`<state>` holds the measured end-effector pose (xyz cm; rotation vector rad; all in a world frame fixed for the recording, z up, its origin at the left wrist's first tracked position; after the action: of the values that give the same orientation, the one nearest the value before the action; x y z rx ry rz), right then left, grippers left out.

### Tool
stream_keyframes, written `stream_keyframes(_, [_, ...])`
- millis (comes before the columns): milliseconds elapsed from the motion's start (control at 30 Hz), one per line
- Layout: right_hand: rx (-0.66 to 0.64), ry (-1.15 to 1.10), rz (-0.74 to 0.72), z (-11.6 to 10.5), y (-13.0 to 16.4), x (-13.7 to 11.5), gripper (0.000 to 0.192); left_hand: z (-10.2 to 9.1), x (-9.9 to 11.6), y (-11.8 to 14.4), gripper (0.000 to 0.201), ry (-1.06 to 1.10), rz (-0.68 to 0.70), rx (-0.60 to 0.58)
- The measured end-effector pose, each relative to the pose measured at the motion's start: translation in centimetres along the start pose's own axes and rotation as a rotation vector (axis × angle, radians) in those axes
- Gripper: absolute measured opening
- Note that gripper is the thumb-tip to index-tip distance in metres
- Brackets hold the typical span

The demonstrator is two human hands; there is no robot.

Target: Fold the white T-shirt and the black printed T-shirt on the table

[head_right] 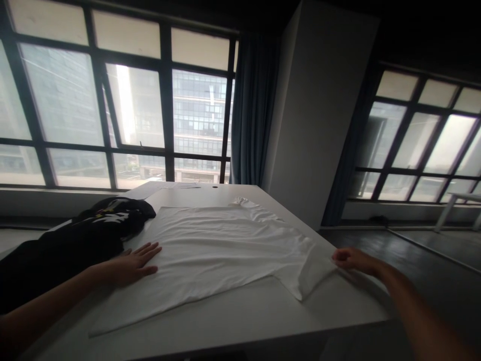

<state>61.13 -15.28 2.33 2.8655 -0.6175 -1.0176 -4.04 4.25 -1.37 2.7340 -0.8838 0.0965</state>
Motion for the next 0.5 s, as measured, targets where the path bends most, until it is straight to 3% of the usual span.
stream_keyframes(100, [-0.003,0.181,0.147,-0.9,0.0,1.8,0.006,-0.7,0.5,-0.2,0.088,-0.028,0.034,0.005])
stream_keyframes(167, [0.101,0.262,0.067,-1.1,-0.7,0.0,0.010,-1.2,1.6,-0.6,0.082,-0.044,0.100,0.062])
stream_keyframes(267, [0.184,0.251,-0.128,0.8,-2.0,-4.5,0.038,-0.9,3.5,-1.3,0.074,0.003,0.176,0.134])
stream_keyframes(367, [0.035,0.265,-0.194,4.6,-3.1,-7.1,0.071,0.3,4.6,-1.5,0.075,0.036,0.186,0.145])
stream_keyframes(500, [-0.198,0.434,-0.035,7.4,-2.9,-6.0,0.110,1.7,4.8,-0.7,0.074,0.021,0.221,0.120])
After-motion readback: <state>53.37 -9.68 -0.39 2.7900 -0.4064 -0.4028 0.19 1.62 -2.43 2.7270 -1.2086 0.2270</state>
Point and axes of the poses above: each hand's wrist, its own y-axis away from the middle knuckle, its own z-axis out of the palm, x = y × z, the point moved 7 cm from there along -y, towards the middle knuckle, and after that the axes turned 3 degrees about z, right-handed, at the moved point
